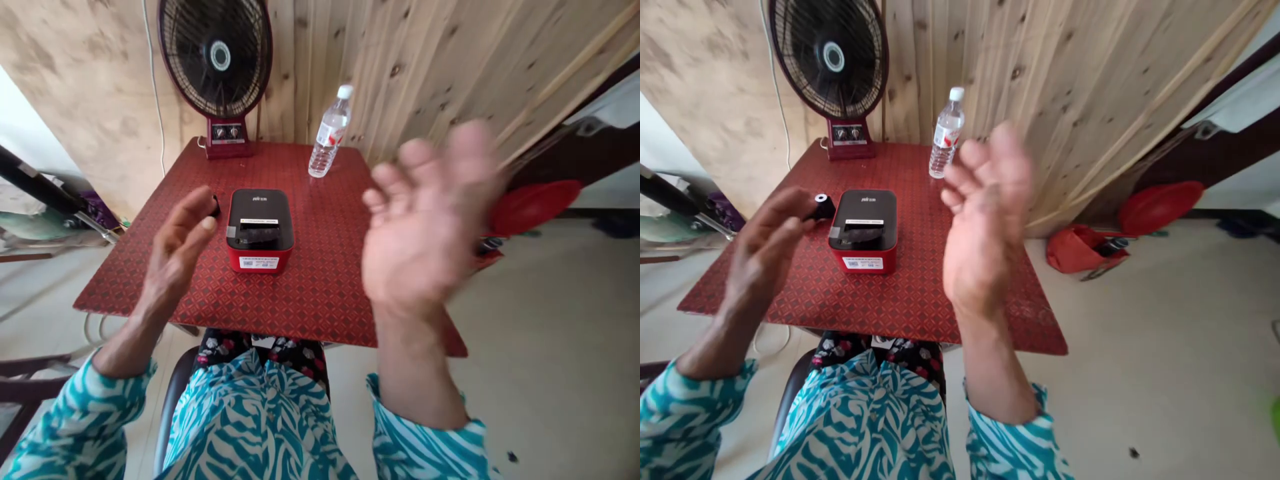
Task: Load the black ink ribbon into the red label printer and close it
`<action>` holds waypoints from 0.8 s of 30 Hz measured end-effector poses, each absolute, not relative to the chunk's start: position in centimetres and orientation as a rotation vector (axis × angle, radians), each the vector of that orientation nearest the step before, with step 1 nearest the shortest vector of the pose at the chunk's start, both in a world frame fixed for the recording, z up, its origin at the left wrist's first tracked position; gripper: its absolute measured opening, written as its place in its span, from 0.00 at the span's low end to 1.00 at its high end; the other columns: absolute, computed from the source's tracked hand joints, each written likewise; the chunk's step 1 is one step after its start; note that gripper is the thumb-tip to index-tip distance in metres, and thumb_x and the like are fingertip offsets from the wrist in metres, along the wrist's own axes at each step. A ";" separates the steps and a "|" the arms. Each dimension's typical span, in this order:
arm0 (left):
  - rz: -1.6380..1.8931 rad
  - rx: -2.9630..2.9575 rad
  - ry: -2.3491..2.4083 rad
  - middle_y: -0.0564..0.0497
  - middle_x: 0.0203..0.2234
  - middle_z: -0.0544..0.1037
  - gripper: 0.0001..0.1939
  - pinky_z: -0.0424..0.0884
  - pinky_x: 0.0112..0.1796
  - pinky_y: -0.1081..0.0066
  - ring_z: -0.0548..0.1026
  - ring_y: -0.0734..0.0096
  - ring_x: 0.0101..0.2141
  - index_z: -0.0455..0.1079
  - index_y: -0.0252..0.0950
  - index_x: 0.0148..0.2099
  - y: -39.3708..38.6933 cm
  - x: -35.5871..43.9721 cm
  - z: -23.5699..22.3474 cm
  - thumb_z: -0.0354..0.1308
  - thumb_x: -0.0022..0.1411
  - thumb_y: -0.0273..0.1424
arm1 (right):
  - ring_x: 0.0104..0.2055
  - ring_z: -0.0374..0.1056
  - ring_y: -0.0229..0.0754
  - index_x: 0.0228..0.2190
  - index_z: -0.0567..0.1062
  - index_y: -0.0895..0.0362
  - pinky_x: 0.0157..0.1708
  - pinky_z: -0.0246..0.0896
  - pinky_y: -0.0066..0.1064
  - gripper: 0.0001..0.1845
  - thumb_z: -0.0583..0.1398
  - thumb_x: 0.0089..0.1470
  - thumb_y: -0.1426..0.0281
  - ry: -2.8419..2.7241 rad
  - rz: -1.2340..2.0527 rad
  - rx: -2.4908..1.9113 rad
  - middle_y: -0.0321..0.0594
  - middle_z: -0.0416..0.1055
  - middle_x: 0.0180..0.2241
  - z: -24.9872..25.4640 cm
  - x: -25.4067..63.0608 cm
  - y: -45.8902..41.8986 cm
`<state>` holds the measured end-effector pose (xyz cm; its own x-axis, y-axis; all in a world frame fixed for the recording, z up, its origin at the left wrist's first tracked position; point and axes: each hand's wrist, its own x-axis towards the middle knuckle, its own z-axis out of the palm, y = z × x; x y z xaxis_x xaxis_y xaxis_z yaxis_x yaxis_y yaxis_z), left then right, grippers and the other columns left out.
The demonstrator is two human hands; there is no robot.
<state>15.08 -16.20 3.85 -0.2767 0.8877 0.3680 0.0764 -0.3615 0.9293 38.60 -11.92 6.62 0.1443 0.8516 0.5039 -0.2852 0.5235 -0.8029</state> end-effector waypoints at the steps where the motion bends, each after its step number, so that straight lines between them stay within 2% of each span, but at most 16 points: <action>1: 1.665 1.262 1.273 0.46 0.53 0.74 0.24 0.62 0.58 0.52 0.69 0.55 0.56 0.70 0.39 0.55 -15.1 15.0 2.7 0.65 0.56 0.39 | 0.52 0.66 0.44 0.50 0.67 0.41 0.52 0.59 0.42 0.24 0.59 0.52 0.52 -1.108 0.929 -0.622 0.33 0.67 0.50 5.1 37.7 -10.4; 2: 1.607 1.208 1.289 0.46 0.54 0.73 0.26 0.61 0.59 0.52 0.68 0.54 0.57 0.70 0.39 0.55 -14.1 14.8 1.5 0.65 0.55 0.40 | 0.50 0.67 0.43 0.48 0.69 0.43 0.51 0.60 0.42 0.20 0.59 0.52 0.55 -1.067 0.991 -0.674 0.34 0.68 0.48 3.4 36.8 -8.9; 8: 1.480 1.068 1.283 0.45 0.55 0.73 0.29 0.64 0.57 0.54 0.68 0.51 0.57 0.67 0.37 0.59 -12.2 15.2 -2.0 0.59 0.57 0.42 | 0.47 0.67 0.44 0.44 0.72 0.49 0.47 0.62 0.39 0.23 0.60 0.48 0.52 -0.853 1.252 -0.895 0.38 0.71 0.47 -5.7 32.8 -4.3; 12: 1.504 1.120 1.360 0.45 0.62 0.64 0.29 0.55 0.62 0.58 0.61 0.56 0.62 0.62 0.37 0.63 -12.6 16.2 -2.2 0.54 0.61 0.41 | 0.45 0.68 0.44 0.45 0.73 0.51 0.44 0.63 0.37 0.24 0.60 0.50 0.52 -0.887 1.294 -0.834 0.38 0.74 0.44 -7.1 31.5 -4.6; 15: 1.514 1.111 1.403 0.45 0.63 0.63 0.29 0.54 0.62 0.59 0.61 0.59 0.62 0.61 0.36 0.63 -12.1 16.8 -2.5 0.53 0.63 0.41 | 0.44 0.69 0.43 0.45 0.73 0.52 0.43 0.63 0.36 0.24 0.59 0.50 0.52 -0.871 1.256 -0.849 0.38 0.74 0.43 -7.0 31.2 -4.4; 19: 1.528 1.083 1.376 0.46 0.59 0.69 0.28 0.58 0.59 0.61 0.65 0.58 0.59 0.64 0.37 0.60 -11.1 16.9 -2.6 0.55 0.60 0.40 | 0.41 0.69 0.42 0.44 0.73 0.52 0.41 0.62 0.35 0.24 0.60 0.49 0.53 -0.820 1.224 -0.873 0.37 0.75 0.41 -6.9 31.5 -3.9; 24: 1.505 0.852 1.229 0.46 0.45 0.79 0.28 0.68 0.45 0.65 0.75 0.59 0.45 0.69 0.35 0.55 -9.8 15.8 -2.3 0.58 0.53 0.41 | 0.38 0.69 0.42 0.42 0.75 0.53 0.38 0.62 0.33 0.24 0.61 0.47 0.52 -0.766 1.264 -0.870 0.35 0.76 0.38 -7.4 31.7 -3.6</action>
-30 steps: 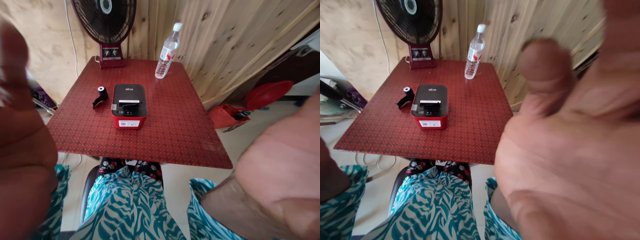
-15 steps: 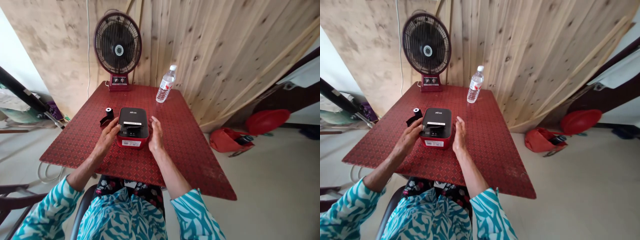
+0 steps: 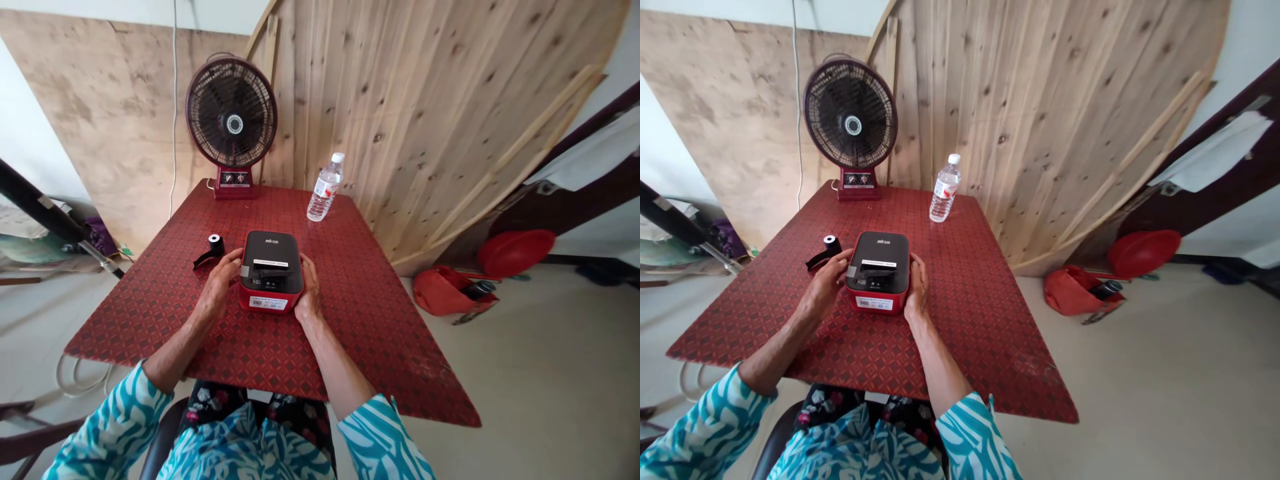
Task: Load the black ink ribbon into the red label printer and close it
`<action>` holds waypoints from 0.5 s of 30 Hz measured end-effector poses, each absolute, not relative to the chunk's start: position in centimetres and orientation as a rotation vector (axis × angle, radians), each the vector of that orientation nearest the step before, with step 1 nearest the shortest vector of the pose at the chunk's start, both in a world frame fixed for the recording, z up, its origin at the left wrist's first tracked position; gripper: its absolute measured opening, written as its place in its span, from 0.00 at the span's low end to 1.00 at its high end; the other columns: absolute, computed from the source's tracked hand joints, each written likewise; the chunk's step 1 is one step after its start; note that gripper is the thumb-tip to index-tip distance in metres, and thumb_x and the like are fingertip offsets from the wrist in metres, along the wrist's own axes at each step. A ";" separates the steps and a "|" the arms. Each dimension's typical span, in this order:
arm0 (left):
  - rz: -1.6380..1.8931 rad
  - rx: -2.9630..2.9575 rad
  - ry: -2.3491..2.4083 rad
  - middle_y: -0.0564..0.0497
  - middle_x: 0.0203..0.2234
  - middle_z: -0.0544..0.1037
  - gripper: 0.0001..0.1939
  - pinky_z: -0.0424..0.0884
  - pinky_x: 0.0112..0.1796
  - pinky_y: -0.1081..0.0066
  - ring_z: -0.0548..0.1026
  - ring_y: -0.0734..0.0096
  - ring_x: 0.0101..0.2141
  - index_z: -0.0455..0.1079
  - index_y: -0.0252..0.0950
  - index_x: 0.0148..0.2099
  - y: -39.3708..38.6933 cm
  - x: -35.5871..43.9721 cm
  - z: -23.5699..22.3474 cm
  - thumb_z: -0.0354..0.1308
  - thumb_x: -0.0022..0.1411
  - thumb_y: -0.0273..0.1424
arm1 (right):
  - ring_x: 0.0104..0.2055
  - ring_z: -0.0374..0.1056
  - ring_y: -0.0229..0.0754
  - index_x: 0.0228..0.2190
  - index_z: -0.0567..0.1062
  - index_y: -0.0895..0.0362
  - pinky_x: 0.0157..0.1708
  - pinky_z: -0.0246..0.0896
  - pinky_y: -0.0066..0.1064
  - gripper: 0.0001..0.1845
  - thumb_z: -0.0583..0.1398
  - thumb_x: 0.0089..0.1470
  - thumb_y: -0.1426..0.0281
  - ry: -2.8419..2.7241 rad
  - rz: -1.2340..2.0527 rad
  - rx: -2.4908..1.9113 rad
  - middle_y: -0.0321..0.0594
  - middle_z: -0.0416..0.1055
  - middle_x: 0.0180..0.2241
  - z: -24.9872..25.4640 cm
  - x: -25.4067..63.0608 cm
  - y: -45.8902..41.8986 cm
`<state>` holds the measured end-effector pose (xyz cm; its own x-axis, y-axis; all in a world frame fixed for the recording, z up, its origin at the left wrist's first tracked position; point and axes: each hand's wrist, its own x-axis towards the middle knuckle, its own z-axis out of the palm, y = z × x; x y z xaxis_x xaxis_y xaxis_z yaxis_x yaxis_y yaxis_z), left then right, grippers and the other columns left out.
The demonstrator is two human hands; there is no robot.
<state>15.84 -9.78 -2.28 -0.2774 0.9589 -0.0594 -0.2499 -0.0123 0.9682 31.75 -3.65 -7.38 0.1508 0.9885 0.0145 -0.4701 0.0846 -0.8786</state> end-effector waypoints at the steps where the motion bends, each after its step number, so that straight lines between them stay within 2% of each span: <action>1: 1.494 0.836 1.213 0.47 0.43 0.79 0.27 0.68 0.42 0.67 0.76 0.61 0.42 0.70 0.35 0.53 -9.6 15.6 -2.2 0.60 0.51 0.40 | 0.37 0.69 0.42 0.41 0.75 0.53 0.38 0.62 0.33 0.23 0.62 0.46 0.52 -0.756 1.265 -0.881 0.35 0.76 0.38 -7.6 31.7 -3.6; 4: 1.468 0.820 1.149 0.49 0.38 0.80 0.27 0.68 0.39 0.70 0.76 0.67 0.36 0.71 0.35 0.50 -9.3 15.0 -1.9 0.65 0.45 0.34 | 0.39 0.70 0.42 0.41 0.75 0.53 0.40 0.62 0.34 0.23 0.61 0.47 0.52 -0.779 1.259 -0.903 0.36 0.76 0.39 -8.3 31.7 -3.4; 9: 1.404 0.790 1.091 0.52 0.32 0.80 0.28 0.69 0.37 0.70 0.75 0.70 0.30 0.71 0.37 0.50 -9.1 14.6 -1.6 0.66 0.43 0.30 | 0.41 0.69 0.42 0.42 0.75 0.52 0.41 0.62 0.34 0.22 0.60 0.50 0.52 -0.835 1.234 -0.935 0.36 0.75 0.40 -8.9 31.8 -3.3; 15: 1.379 0.831 1.076 0.48 0.40 0.80 0.29 0.70 0.39 0.69 0.77 0.67 0.36 0.71 0.37 0.51 -8.8 14.2 -1.9 0.67 0.43 0.30 | 0.37 0.68 0.40 0.41 0.75 0.53 0.37 0.60 0.32 0.22 0.60 0.48 0.53 -0.796 1.238 -0.939 0.35 0.75 0.37 -8.5 31.7 -3.5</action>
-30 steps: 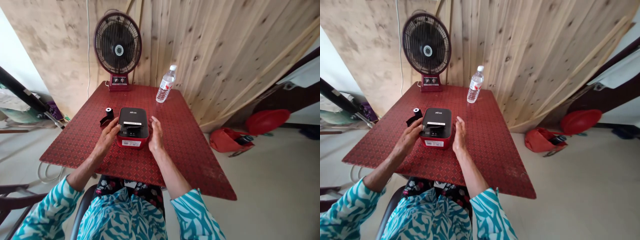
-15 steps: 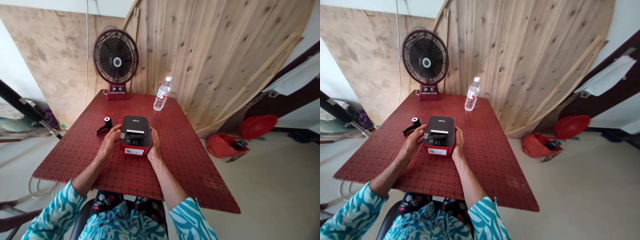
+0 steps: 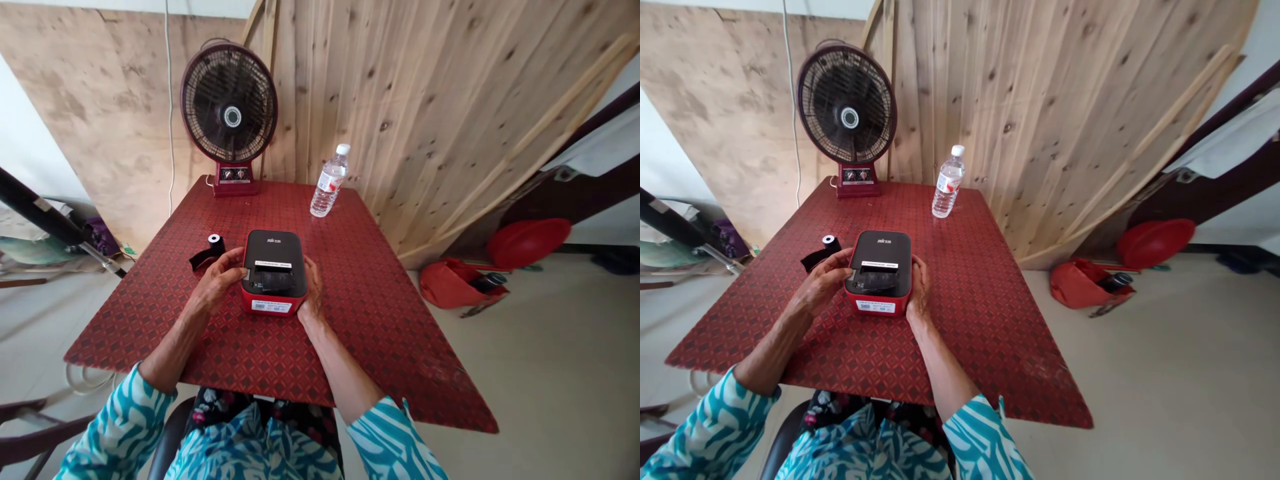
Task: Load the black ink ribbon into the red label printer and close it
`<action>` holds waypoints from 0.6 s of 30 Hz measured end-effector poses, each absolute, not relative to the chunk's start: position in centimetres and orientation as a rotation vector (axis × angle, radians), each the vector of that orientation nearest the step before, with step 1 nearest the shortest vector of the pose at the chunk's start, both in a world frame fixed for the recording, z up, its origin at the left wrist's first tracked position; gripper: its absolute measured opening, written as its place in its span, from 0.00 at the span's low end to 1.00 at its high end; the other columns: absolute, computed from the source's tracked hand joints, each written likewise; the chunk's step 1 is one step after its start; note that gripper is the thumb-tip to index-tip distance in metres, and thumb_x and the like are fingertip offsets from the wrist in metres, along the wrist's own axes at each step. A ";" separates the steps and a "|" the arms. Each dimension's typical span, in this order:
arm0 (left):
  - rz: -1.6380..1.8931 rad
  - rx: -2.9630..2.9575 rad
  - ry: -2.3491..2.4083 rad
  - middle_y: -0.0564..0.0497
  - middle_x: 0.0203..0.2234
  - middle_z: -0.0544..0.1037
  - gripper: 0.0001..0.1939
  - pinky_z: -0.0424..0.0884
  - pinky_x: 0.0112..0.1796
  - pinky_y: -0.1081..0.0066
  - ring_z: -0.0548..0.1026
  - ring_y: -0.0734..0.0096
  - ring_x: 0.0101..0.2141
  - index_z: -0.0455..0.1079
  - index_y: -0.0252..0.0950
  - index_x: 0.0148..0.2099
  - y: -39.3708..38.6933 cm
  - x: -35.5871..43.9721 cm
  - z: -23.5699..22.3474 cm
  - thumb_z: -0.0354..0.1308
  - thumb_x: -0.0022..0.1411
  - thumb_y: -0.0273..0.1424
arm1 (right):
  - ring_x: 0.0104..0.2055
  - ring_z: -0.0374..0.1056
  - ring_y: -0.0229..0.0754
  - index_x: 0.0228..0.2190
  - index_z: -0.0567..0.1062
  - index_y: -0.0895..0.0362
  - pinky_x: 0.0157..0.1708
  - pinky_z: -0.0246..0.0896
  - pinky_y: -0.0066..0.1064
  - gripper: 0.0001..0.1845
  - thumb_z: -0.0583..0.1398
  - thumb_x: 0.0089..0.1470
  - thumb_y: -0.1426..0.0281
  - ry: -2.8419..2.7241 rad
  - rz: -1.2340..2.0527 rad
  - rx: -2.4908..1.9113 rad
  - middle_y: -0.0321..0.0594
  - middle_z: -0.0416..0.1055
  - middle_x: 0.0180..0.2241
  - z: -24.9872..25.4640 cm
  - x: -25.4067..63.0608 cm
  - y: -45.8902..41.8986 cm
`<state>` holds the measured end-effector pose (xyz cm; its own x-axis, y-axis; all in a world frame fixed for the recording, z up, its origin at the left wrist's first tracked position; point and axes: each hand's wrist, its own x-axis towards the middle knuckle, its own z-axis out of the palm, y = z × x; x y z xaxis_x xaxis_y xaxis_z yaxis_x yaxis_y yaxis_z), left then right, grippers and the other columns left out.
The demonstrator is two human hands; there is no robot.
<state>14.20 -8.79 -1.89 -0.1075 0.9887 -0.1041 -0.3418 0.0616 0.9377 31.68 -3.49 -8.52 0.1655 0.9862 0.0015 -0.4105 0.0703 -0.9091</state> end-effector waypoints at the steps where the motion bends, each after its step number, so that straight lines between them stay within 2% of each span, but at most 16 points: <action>1: 1.377 0.844 1.081 0.48 0.41 0.80 0.29 0.70 0.41 0.69 0.77 0.65 0.37 0.70 0.37 0.51 -8.7 14.1 -2.0 0.67 0.44 0.31 | 0.36 0.67 0.40 0.41 0.75 0.53 0.36 0.60 0.31 0.22 0.60 0.48 0.53 -0.788 1.242 -0.936 0.35 0.75 0.37 -8.4 31.7 -3.5; 5: 1.376 0.901 1.084 0.46 0.43 0.79 0.30 0.70 0.45 0.64 0.77 0.59 0.43 0.69 0.36 0.54 -8.6 14.0 -2.5 0.65 0.45 0.31 | 0.34 0.67 0.40 0.41 0.75 0.53 0.34 0.59 0.31 0.22 0.60 0.48 0.52 -0.801 1.245 -0.913 0.35 0.75 0.36 -8.2 31.6 -3.6; 9: 1.370 0.922 1.119 0.44 0.47 0.78 0.31 0.71 0.45 0.61 0.77 0.57 0.44 0.67 0.36 0.55 -8.7 14.1 -2.5 0.64 0.46 0.33 | 0.40 0.68 0.43 0.42 0.75 0.53 0.40 0.61 0.34 0.22 0.58 0.50 0.53 -0.848 1.211 -0.900 0.37 0.75 0.40 -8.3 31.6 -3.6; 13: 1.383 0.938 1.140 0.45 0.46 0.78 0.31 0.71 0.44 0.64 0.77 0.59 0.43 0.67 0.37 0.55 -8.9 14.2 -2.4 0.64 0.46 0.33 | 0.46 0.67 0.44 0.43 0.75 0.53 0.44 0.61 0.35 0.21 0.58 0.52 0.53 -0.895 1.197 -0.881 0.38 0.74 0.43 -8.7 31.7 -3.4; 18: 1.396 0.912 1.147 0.46 0.44 0.79 0.31 0.72 0.41 0.66 0.78 0.61 0.40 0.68 0.37 0.55 -9.2 14.3 -2.3 0.64 0.47 0.32 | 0.48 0.66 0.44 0.43 0.75 0.52 0.45 0.62 0.35 0.21 0.58 0.53 0.54 -0.910 1.177 -0.879 0.38 0.74 0.43 -9.0 31.8 -3.5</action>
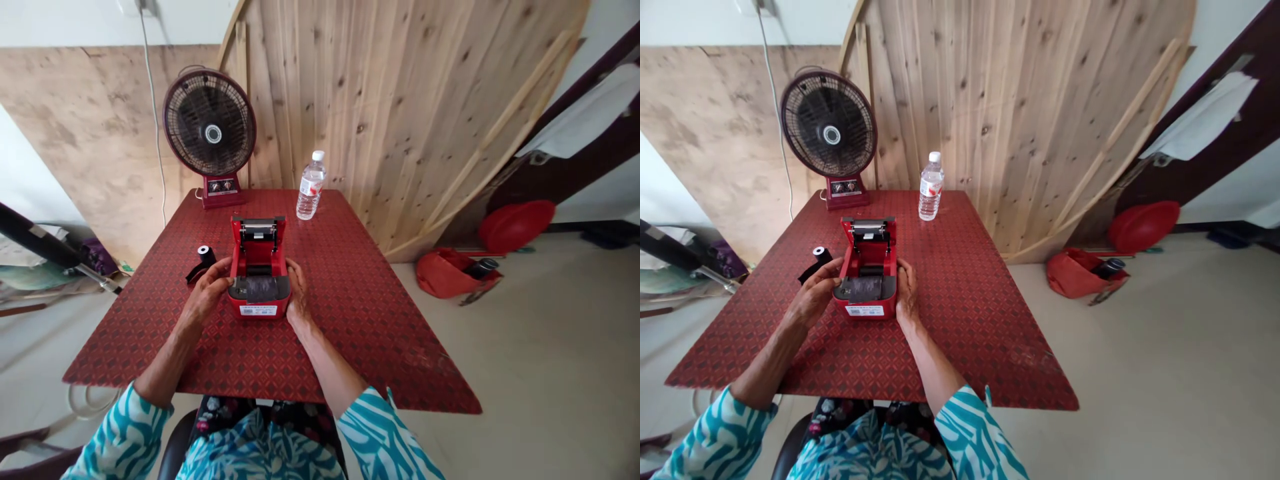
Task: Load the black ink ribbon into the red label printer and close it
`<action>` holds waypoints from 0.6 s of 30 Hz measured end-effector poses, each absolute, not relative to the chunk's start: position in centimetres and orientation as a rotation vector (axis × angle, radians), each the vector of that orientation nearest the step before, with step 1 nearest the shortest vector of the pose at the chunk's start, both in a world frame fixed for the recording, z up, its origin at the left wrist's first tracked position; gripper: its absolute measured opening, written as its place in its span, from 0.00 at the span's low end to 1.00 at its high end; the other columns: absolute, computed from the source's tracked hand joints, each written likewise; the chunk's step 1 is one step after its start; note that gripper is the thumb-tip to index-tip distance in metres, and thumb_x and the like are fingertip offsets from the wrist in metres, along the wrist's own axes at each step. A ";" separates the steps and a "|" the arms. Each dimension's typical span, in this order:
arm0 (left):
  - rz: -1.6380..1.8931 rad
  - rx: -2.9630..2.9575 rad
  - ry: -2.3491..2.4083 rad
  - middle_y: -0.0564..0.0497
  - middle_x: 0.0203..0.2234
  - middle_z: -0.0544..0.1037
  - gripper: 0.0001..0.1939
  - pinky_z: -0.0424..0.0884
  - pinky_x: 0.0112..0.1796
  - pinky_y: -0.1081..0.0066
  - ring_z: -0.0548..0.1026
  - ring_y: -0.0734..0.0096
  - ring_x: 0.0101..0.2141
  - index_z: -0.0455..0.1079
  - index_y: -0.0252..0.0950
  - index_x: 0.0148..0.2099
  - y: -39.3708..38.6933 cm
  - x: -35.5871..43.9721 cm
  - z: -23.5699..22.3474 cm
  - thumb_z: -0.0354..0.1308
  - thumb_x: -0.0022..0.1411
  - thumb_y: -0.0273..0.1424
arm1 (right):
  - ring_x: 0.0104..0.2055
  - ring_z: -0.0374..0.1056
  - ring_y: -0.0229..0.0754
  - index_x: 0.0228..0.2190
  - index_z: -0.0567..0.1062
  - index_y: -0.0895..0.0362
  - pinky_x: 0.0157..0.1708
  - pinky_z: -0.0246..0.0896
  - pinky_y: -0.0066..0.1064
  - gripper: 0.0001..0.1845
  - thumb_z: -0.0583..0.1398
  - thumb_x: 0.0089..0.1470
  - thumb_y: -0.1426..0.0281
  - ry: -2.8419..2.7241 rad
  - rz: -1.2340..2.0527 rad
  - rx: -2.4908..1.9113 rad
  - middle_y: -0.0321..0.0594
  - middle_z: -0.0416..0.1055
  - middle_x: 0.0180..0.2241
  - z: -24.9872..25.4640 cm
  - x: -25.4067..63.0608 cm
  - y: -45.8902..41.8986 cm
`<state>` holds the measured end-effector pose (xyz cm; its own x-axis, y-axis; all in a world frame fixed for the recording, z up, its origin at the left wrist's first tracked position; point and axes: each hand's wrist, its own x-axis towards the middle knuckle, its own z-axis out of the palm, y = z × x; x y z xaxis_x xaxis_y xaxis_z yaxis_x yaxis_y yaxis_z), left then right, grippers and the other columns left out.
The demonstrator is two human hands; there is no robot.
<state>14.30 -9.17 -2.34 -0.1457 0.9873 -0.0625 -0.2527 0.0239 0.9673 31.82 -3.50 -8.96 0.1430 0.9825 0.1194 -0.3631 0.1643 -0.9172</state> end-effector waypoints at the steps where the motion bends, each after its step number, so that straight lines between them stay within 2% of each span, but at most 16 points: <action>1: 1.392 0.907 1.154 0.46 0.44 0.79 0.30 0.72 0.41 0.67 0.78 0.61 0.40 0.68 0.37 0.55 -9.2 14.3 -2.3 0.64 0.47 0.33 | 0.49 0.66 0.44 0.43 0.75 0.53 0.45 0.61 0.35 0.21 0.58 0.53 0.54 -0.913 1.175 -0.881 0.38 0.74 0.44 -9.0 31.8 -3.5; 5: 1.346 0.934 1.211 0.44 0.44 0.79 0.31 0.72 0.42 0.64 0.78 0.58 0.42 0.68 0.35 0.54 -9.4 14.0 -1.6 0.66 0.47 0.36 | 0.49 0.65 0.44 0.44 0.75 0.52 0.47 0.60 0.36 0.20 0.57 0.54 0.55 -0.942 1.159 -0.893 0.39 0.73 0.45 -9.0 31.9 -3.5; 9: 1.361 1.165 1.426 0.41 0.48 0.77 0.29 0.70 0.47 0.60 0.74 0.52 0.49 0.71 0.35 0.52 -9.8 13.6 0.0 0.67 0.49 0.42 | 0.49 0.66 0.44 0.44 0.75 0.51 0.48 0.59 0.36 0.19 0.56 0.55 0.56 -0.948 1.160 -0.909 0.39 0.73 0.44 -8.9 31.9 -3.6; 13: 1.295 1.764 1.499 0.43 0.53 0.73 0.25 0.65 0.53 0.57 0.69 0.54 0.54 0.69 0.40 0.55 -11.5 14.4 2.7 0.61 0.58 0.43 | 0.48 0.66 0.44 0.44 0.75 0.50 0.49 0.58 0.37 0.18 0.55 0.56 0.57 -0.966 1.164 -0.910 0.38 0.73 0.45 -8.5 31.9 -3.7; 18: 0.994 2.561 1.412 0.43 0.52 0.74 0.27 0.60 0.58 0.51 0.69 0.54 0.55 0.66 0.42 0.57 -13.6 16.5 3.8 0.65 0.56 0.40 | 0.50 0.66 0.44 0.44 0.75 0.50 0.53 0.56 0.38 0.17 0.55 0.57 0.59 -1.005 1.115 -0.904 0.38 0.73 0.45 -8.7 32.1 -3.4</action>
